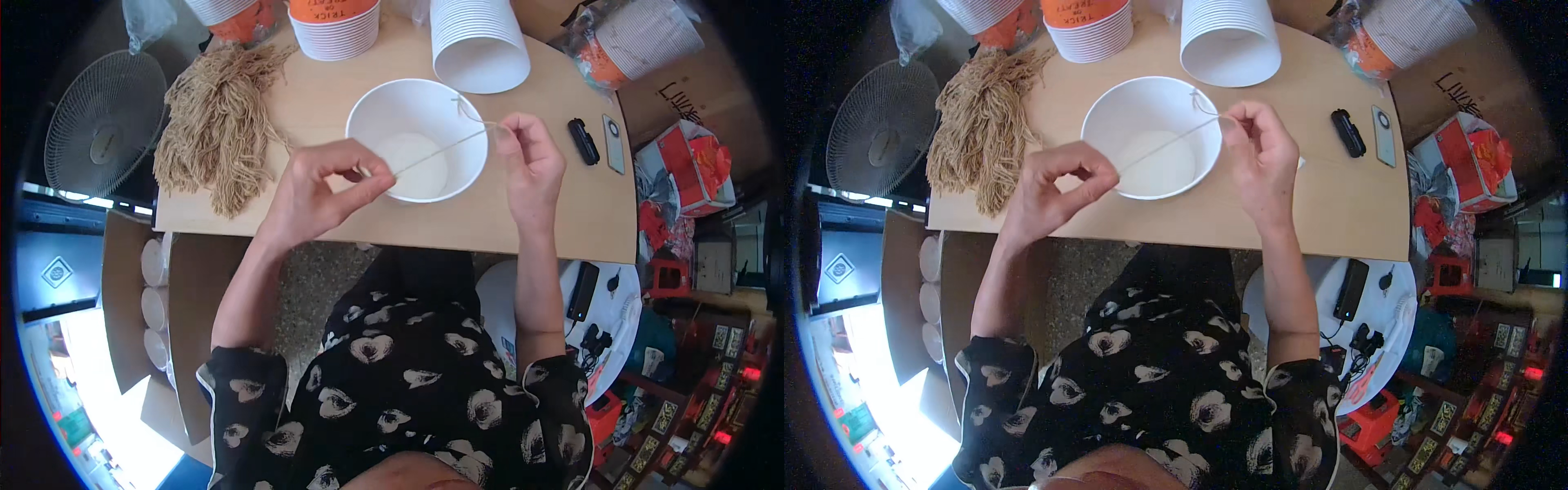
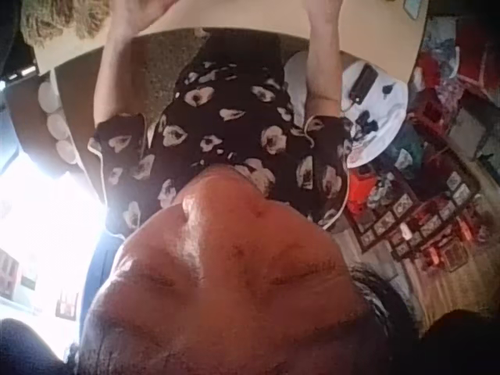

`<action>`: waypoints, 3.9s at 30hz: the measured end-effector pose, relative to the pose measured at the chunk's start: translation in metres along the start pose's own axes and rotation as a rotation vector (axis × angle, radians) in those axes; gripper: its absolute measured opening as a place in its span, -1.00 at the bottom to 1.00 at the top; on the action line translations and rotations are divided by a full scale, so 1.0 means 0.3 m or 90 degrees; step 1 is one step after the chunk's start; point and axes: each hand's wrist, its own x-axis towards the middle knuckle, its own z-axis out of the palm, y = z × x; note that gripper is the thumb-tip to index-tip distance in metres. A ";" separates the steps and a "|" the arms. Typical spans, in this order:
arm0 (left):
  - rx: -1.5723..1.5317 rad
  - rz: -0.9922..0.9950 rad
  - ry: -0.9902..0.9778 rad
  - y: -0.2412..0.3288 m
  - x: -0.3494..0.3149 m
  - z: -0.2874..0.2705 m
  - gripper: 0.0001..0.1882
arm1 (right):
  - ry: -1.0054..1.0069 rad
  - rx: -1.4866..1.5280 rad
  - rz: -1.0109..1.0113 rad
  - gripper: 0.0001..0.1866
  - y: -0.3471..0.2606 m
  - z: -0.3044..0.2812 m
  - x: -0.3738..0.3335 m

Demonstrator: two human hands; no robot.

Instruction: Tying small loops of thin string or thread, likely for packaging or tagging.

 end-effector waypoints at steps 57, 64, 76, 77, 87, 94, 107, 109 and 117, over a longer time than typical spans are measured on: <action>-0.445 -0.016 0.330 -0.580 0.918 -0.745 -0.74 | -0.428 -0.215 0.029 -0.55 -0.071 0.626 1.512; -0.434 -0.115 0.364 -0.671 0.888 -0.676 -0.65 | -0.435 -0.212 0.056 -0.50 0.112 0.691 1.448; 0.028 -0.034 0.647 -0.719 0.774 -0.568 -0.67 | -0.208 -0.193 0.089 -0.56 0.123 0.620 1.337; 0.039 0.060 0.690 -0.728 0.725 -0.578 -0.69 | -0.153 -0.081 0.062 -0.64 0.072 0.619 1.305; 0.020 0.167 0.277 -0.356 0.552 0.100 -0.83 | 0.054 -0.446 -0.196 -0.88 0.126 -0.176 0.665; 0.080 0.127 0.386 -0.416 0.651 0.278 -0.82 | 0.097 -0.401 -0.146 -0.83 0.236 -0.152 0.452; 0.092 0.100 0.528 -0.426 0.648 0.393 -0.88 | 0.225 -0.460 -0.170 -0.80 0.422 -0.206 0.425; 0.089 0.093 0.526 -0.417 0.634 0.393 -0.89 | 0.205 -0.462 -0.166 -0.83 0.425 -0.215 0.427; 0.030 0.006 0.381 -0.332 0.559 0.400 -0.83 | 0.174 -0.606 -0.152 -0.88 0.391 -0.233 0.387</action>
